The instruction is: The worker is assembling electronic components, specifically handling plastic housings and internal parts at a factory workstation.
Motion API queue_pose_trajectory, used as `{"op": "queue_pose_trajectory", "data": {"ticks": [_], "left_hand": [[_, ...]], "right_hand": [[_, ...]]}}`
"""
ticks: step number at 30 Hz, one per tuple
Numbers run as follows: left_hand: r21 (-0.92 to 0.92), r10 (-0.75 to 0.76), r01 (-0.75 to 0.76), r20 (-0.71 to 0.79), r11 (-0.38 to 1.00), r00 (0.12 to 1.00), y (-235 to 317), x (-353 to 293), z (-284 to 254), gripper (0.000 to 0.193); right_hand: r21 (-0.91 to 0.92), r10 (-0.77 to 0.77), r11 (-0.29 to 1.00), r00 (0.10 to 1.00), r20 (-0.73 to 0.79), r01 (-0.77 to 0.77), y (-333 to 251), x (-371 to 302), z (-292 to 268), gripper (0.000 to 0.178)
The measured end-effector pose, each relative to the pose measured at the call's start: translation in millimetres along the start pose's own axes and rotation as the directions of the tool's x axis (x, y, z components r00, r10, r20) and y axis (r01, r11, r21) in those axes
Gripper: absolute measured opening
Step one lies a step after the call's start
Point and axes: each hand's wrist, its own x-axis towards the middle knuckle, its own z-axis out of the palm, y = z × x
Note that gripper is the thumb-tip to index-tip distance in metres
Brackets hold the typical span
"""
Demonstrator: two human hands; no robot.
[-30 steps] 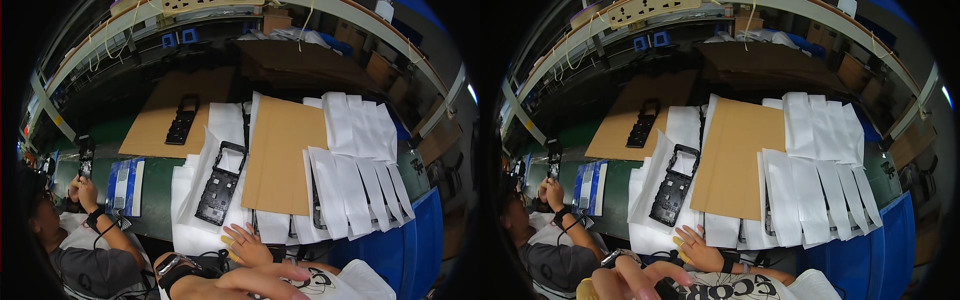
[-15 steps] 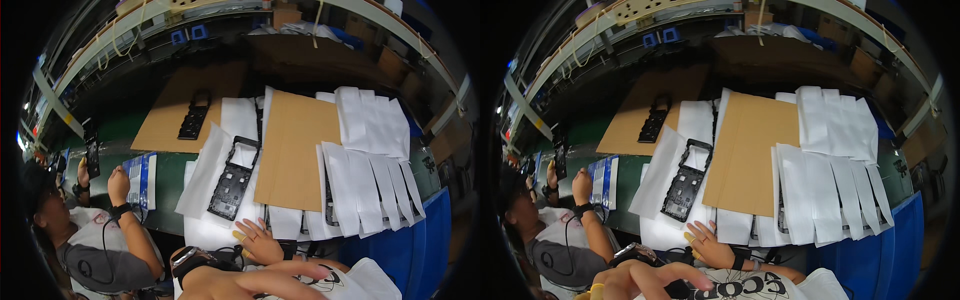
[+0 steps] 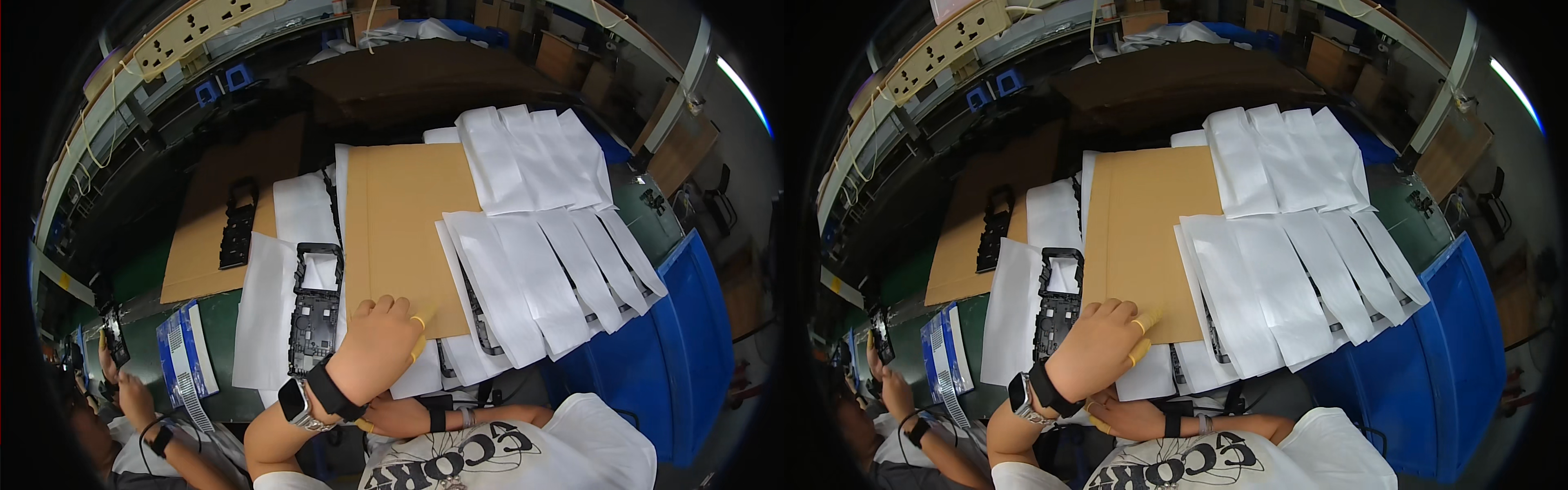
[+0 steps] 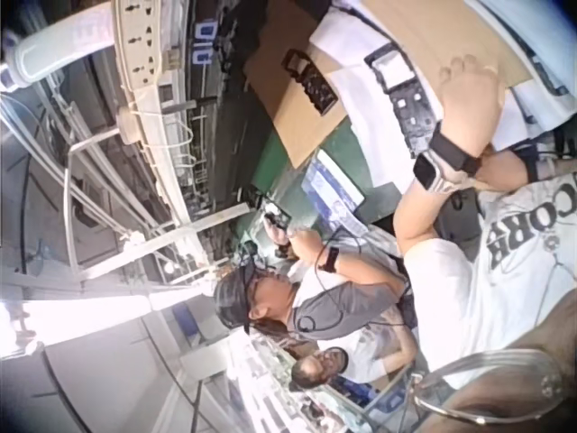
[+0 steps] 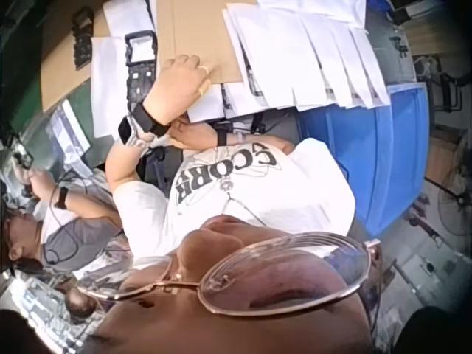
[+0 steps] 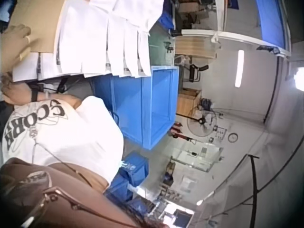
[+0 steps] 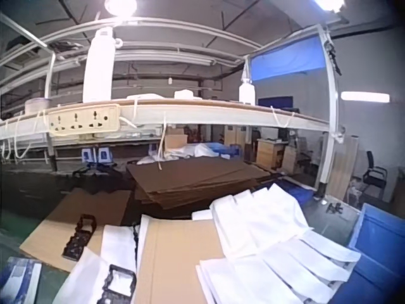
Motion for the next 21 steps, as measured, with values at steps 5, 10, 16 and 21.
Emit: {"op": "queue_pose_trajectory", "data": {"ticks": [5, 10, 16, 21], "left_hand": [[-0.178, -0.268, 0.238, -0.174, 0.955, 0.947, -14.1, -14.7, -5.2, 0.038], [-0.059, -0.637, 0.640, -0.207, 0.766, 0.743, -42.0, -65.4, 29.9, 0.055], [-0.124, -0.691, 0.681, -0.196, 0.721, 0.696, -54.6, -89.4, 59.4, 0.082], [-0.735, -0.716, 0.545, 0.118, 0.403, 0.688, -58.1, -111.0, 32.5, 0.072]], "right_hand": [[-0.116, -0.089, 0.991, 0.979, -0.181, 0.068, 8.3, 2.2, 4.3, 0.036], [-0.148, -0.105, 0.985, 0.990, -0.089, 0.091, 6.0, 4.6, -2.3, 0.040], [-0.089, 0.006, 0.996, 0.995, -0.104, -0.016, 3.0, 6.5, -1.0, 0.047], [0.188, 0.148, 0.975, 0.978, -0.144, -0.120, -3.4, 10.1, -11.7, 0.056]]}}
